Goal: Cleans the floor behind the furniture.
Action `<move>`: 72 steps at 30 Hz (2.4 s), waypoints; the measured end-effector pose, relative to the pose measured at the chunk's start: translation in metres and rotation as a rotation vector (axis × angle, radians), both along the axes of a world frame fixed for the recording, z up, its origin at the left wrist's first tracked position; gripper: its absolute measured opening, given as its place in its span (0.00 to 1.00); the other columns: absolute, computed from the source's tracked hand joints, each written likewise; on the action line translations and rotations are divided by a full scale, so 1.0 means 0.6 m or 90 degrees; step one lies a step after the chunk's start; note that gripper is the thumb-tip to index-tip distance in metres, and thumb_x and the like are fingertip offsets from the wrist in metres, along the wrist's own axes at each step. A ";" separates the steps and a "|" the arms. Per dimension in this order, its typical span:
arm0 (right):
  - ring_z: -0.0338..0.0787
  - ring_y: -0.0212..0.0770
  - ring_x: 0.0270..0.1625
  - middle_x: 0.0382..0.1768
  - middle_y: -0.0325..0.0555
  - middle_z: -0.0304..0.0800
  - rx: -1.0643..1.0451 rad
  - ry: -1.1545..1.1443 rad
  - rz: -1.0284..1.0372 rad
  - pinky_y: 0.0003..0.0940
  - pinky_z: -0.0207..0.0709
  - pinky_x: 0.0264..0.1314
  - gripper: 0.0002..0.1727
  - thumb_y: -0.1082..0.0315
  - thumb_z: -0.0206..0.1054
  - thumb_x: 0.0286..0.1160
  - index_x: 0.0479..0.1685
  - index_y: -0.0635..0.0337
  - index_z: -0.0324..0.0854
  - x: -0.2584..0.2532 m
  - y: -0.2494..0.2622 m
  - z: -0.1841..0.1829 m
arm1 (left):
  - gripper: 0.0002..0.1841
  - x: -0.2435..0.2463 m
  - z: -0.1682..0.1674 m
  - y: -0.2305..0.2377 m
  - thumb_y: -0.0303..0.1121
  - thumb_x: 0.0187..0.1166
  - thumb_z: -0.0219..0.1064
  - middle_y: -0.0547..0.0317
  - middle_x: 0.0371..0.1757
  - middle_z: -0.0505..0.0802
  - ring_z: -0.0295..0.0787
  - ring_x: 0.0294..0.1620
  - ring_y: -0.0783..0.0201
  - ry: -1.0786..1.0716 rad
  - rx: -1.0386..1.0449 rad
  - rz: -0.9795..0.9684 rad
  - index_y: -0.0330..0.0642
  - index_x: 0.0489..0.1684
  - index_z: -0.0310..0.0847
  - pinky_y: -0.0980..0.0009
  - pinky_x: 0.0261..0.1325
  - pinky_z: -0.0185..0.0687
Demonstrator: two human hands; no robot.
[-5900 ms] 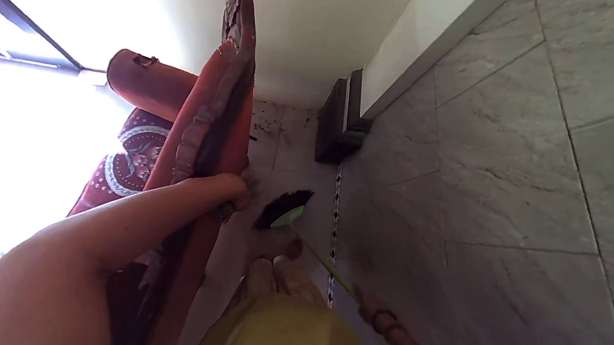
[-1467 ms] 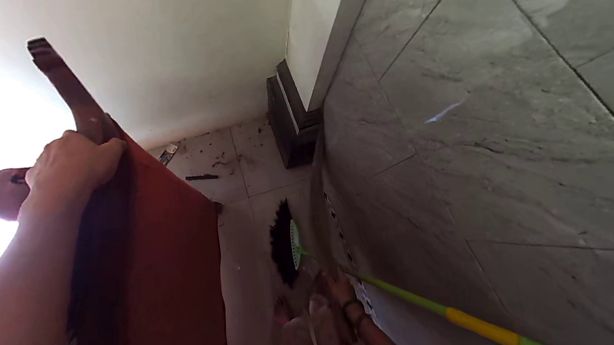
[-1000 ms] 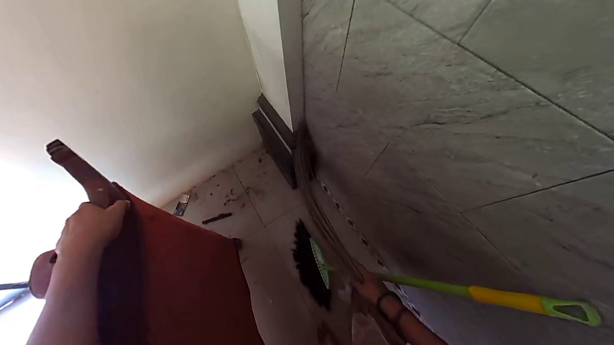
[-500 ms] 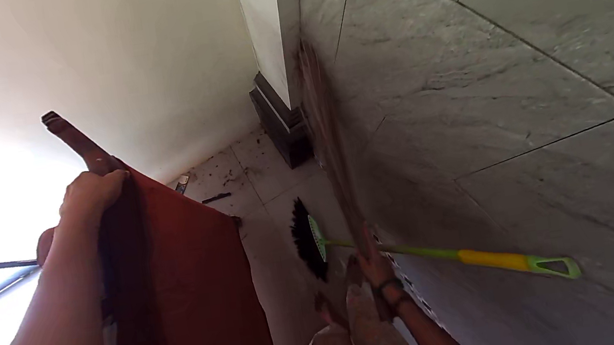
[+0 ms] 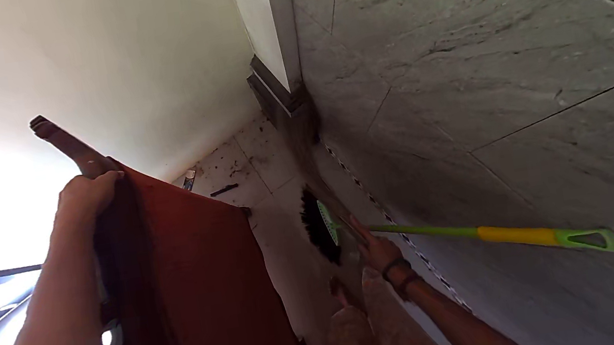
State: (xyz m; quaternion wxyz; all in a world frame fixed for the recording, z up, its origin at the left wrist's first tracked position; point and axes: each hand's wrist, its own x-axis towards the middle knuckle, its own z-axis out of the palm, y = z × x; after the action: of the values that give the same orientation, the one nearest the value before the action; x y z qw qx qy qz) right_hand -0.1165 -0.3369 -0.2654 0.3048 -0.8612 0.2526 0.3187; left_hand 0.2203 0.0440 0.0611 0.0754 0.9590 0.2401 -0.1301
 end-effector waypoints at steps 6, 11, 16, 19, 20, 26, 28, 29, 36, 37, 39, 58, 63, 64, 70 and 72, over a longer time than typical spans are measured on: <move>0.93 0.65 0.39 0.45 0.65 0.93 0.011 -0.042 -0.233 0.66 0.83 0.49 0.42 0.51 0.61 0.88 0.98 0.26 0.40 -0.107 0.007 0.023 | 0.38 -0.002 0.004 -0.005 0.58 0.84 0.62 0.15 0.64 0.82 0.76 0.71 0.22 -0.006 0.003 0.000 0.18 0.57 0.78 0.24 0.69 0.65; 0.88 0.67 0.65 0.66 0.66 0.87 0.069 0.032 -0.024 0.65 0.77 0.70 0.44 0.51 0.61 0.87 0.97 0.22 0.38 -0.014 0.015 -0.012 | 0.38 0.002 0.000 -0.001 0.58 0.84 0.63 0.15 0.64 0.82 0.75 0.72 0.22 -0.003 0.012 -0.002 0.17 0.56 0.78 0.24 0.69 0.64; 0.86 0.56 0.72 0.83 0.53 0.75 0.372 0.009 0.016 0.60 0.78 0.75 0.56 0.63 0.79 0.69 0.97 0.30 0.45 -0.044 0.048 0.067 | 0.39 0.000 -0.001 0.000 0.59 0.83 0.62 0.15 0.63 0.82 0.76 0.71 0.22 -0.005 0.016 0.003 0.18 0.56 0.78 0.23 0.68 0.64; 0.94 0.46 0.47 0.57 0.56 0.89 0.570 0.050 -0.125 0.45 0.90 0.52 0.48 0.59 0.81 0.63 0.87 0.57 0.61 -0.083 0.042 0.072 | 0.39 -0.007 -0.002 -0.003 0.59 0.83 0.62 0.14 0.64 0.81 0.75 0.72 0.22 -0.005 0.011 0.006 0.17 0.57 0.78 0.23 0.69 0.63; 0.94 0.44 0.50 0.57 0.55 0.89 0.632 0.066 -0.142 0.44 0.90 0.56 0.52 0.54 0.82 0.63 0.88 0.58 0.56 -0.103 0.031 0.068 | 0.39 -0.008 -0.002 -0.004 0.59 0.83 0.62 0.14 0.64 0.81 0.75 0.72 0.21 -0.007 0.011 0.005 0.17 0.57 0.78 0.23 0.69 0.63; 0.91 0.56 0.60 0.69 0.60 0.85 0.329 0.021 -0.211 0.57 0.82 0.65 0.49 0.58 0.69 0.79 0.98 0.48 0.42 -0.224 0.034 0.092 | 0.39 -0.007 -0.003 -0.003 0.59 0.83 0.61 0.14 0.64 0.81 0.75 0.72 0.21 0.002 0.022 0.010 0.18 0.57 0.78 0.22 0.68 0.63; 0.90 0.55 0.64 0.78 0.59 0.78 0.296 -0.030 -0.280 0.56 0.82 0.68 0.51 0.56 0.68 0.81 0.99 0.43 0.36 -0.212 0.044 0.075 | 0.39 -0.003 -0.005 0.000 0.60 0.83 0.61 0.13 0.63 0.81 0.75 0.71 0.20 0.004 0.033 0.004 0.18 0.56 0.77 0.22 0.67 0.64; 0.89 0.57 0.64 0.75 0.61 0.81 0.287 -0.049 -0.329 0.57 0.81 0.68 0.50 0.56 0.68 0.82 0.99 0.45 0.39 -0.190 0.051 0.049 | 0.40 -0.002 -0.006 0.000 0.60 0.83 0.61 0.13 0.63 0.81 0.75 0.71 0.20 0.003 0.037 0.001 0.17 0.56 0.77 0.21 0.67 0.64; 0.82 0.58 0.75 0.76 0.61 0.80 0.263 0.124 -0.198 0.59 0.75 0.76 0.46 0.60 0.68 0.80 0.98 0.44 0.45 0.111 0.051 -0.206 | 0.40 0.005 -0.022 0.018 0.62 0.81 0.63 0.14 0.62 0.82 0.76 0.68 0.20 -0.034 0.033 0.003 0.19 0.59 0.77 0.19 0.65 0.63; 0.81 0.59 0.77 0.77 0.61 0.79 0.269 0.138 -0.125 0.60 0.73 0.78 0.48 0.60 0.68 0.80 0.98 0.41 0.43 0.115 0.057 -0.207 | 0.41 0.009 -0.023 0.020 0.62 0.80 0.63 0.15 0.62 0.82 0.77 0.68 0.20 -0.038 0.034 0.006 0.20 0.59 0.77 0.20 0.65 0.64; 0.82 0.57 0.76 0.77 0.57 0.80 0.282 0.125 -0.040 0.59 0.73 0.79 0.48 0.58 0.69 0.82 0.98 0.36 0.42 0.076 0.054 -0.164 | 0.41 0.009 -0.020 0.024 0.63 0.80 0.63 0.15 0.62 0.82 0.76 0.68 0.20 -0.033 0.036 0.011 0.22 0.60 0.77 0.19 0.65 0.63; 0.92 0.63 0.51 0.60 0.61 0.88 -0.070 -0.074 0.158 0.63 0.84 0.51 0.40 0.53 0.59 0.86 0.94 0.13 0.44 0.017 0.029 -0.045 | 0.38 -0.004 0.005 -0.007 0.59 0.84 0.61 0.14 0.59 0.82 0.77 0.67 0.20 0.000 0.016 0.011 0.19 0.52 0.77 0.20 0.62 0.65; 0.92 0.61 0.58 0.63 0.59 0.90 0.070 0.006 -0.008 0.63 0.81 0.65 0.45 0.57 0.62 0.86 0.99 0.34 0.38 0.166 0.002 -0.092 | 0.38 -0.006 0.008 -0.010 0.58 0.85 0.58 0.13 0.58 0.82 0.77 0.67 0.19 0.013 0.010 0.006 0.17 0.49 0.77 0.21 0.61 0.66; 0.93 0.61 0.55 0.60 0.58 0.91 0.066 -0.015 0.025 0.64 0.82 0.62 0.46 0.56 0.63 0.85 0.98 0.30 0.38 0.187 0.005 -0.068 | 0.37 -0.006 0.008 -0.010 0.58 0.85 0.59 0.13 0.57 0.82 0.78 0.66 0.19 0.010 0.007 0.005 0.17 0.48 0.77 0.21 0.60 0.66; 0.94 0.59 0.49 0.56 0.54 0.94 -0.009 -0.111 0.045 0.63 0.83 0.55 0.43 0.50 0.61 0.86 0.98 0.25 0.40 0.216 0.012 -0.023 | 0.36 -0.001 0.007 -0.003 0.58 0.85 0.59 0.14 0.56 0.83 0.80 0.64 0.20 0.009 -0.005 -0.001 0.19 0.49 0.77 0.22 0.57 0.69; 0.92 0.60 0.55 0.66 0.60 0.87 0.106 -0.059 -0.062 0.61 0.84 0.58 0.45 0.56 0.66 0.84 0.98 0.38 0.43 0.257 0.023 -0.065 | 0.36 -0.003 0.010 -0.004 0.57 0.86 0.59 0.14 0.55 0.83 0.80 0.64 0.20 0.009 -0.010 0.002 0.18 0.49 0.77 0.21 0.57 0.69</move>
State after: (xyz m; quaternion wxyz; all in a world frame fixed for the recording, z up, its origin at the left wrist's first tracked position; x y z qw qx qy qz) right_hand 0.0377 -0.3231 -0.3044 0.4016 -0.8335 0.2523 0.2836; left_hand 0.2182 0.0416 0.0673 0.0811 0.9572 0.2407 -0.1384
